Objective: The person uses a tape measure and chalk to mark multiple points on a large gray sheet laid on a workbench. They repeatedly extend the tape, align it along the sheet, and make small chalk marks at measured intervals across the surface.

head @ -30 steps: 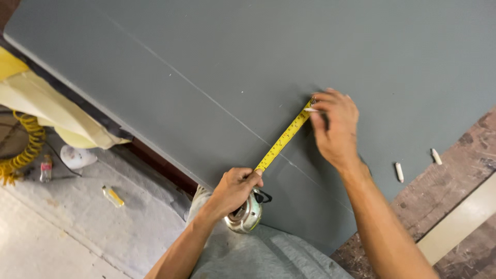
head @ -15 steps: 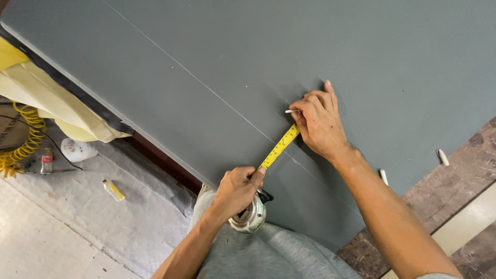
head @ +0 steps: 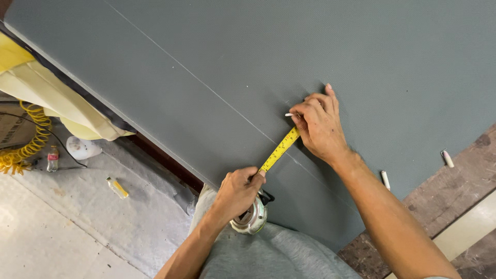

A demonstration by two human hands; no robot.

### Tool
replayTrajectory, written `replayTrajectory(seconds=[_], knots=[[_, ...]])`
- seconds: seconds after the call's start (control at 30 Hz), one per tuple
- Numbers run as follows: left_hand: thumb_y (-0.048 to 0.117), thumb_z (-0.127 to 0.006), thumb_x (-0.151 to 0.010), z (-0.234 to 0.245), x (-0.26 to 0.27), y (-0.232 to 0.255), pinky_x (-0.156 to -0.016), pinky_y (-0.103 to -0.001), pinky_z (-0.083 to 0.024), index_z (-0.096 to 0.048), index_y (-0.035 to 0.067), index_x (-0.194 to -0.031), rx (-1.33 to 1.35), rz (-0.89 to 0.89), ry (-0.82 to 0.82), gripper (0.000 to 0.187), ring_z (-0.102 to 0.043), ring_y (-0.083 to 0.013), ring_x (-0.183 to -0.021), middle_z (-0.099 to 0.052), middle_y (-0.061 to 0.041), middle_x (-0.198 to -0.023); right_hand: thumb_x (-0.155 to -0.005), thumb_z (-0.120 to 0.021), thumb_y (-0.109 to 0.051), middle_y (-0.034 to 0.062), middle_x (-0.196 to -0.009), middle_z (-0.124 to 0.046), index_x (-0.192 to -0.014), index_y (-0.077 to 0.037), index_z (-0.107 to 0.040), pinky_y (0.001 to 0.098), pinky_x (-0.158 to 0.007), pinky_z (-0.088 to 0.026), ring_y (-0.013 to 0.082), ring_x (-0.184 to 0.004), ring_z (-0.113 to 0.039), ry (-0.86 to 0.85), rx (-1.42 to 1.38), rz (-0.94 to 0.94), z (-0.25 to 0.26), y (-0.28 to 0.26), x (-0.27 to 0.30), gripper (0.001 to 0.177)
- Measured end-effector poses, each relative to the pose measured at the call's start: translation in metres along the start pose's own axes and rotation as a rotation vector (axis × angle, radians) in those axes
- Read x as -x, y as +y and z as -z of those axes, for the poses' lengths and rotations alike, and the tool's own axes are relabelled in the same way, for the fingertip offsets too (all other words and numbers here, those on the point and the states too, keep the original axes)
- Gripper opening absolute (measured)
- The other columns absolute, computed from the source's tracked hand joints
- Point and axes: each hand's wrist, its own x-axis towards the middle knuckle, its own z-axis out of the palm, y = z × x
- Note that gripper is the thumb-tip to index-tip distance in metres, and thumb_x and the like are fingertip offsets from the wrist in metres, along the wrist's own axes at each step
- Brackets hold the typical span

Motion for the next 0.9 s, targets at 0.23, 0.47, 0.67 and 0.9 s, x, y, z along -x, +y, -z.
replayTrajectory(seconds=[0.23,0.47,0.67,0.9], knots=[[0.031,-0.061,-0.098,-0.008,-0.002,0.006,-0.049,-0.038,-0.045,-0.067,0.002,-0.076,-0.024,-0.092,0.102,0.037,-0.055,-0.0195,-0.041,-0.057,-0.009,-0.050,-0.099,-0.072,-0.014,0.0060,-0.097,-0.059,-0.112,-0.008,-0.067,0.0615,-0.128,-0.024,0.0291,-0.110,-0.056,0.017,-0.015,-0.023,0.004,0.007,0.001,0.015],[0.032,-0.058,-0.098,-0.011,0.004,0.013,-0.050,-0.043,-0.047,-0.064,0.003,-0.073,-0.025,-0.009,0.062,0.039,-0.056,-0.0260,-0.042,-0.058,-0.013,-0.051,-0.100,-0.071,-0.014,0.0062,-0.095,-0.060,-0.113,-0.008,-0.067,0.0624,-0.128,-0.021,0.0299,-0.111,-0.056,-0.023,-0.020,-0.036,0.006,0.009,0.003,0.015],[0.029,-0.060,-0.097,-0.026,0.008,0.018,-0.052,-0.042,-0.048,-0.065,0.002,-0.072,0.028,-0.081,0.084,0.037,-0.059,-0.0259,-0.043,-0.060,-0.011,-0.052,-0.100,-0.071,-0.014,0.0077,-0.091,-0.057,-0.112,-0.006,-0.066,0.0618,-0.129,-0.022,0.0305,-0.108,-0.054,0.027,-0.040,-0.071,0.016,0.011,0.016,0.015],[0.030,-0.058,-0.099,-0.039,0.005,0.016,-0.052,-0.043,-0.049,-0.063,0.003,-0.072,-0.058,-0.117,0.047,0.039,-0.060,-0.0269,-0.044,-0.061,-0.012,-0.053,-0.100,-0.071,-0.013,0.0061,-0.086,-0.056,-0.111,-0.007,-0.067,0.0621,-0.130,-0.023,0.0293,-0.108,-0.055,0.045,-0.017,-0.117,0.023,0.017,0.035,0.014]])
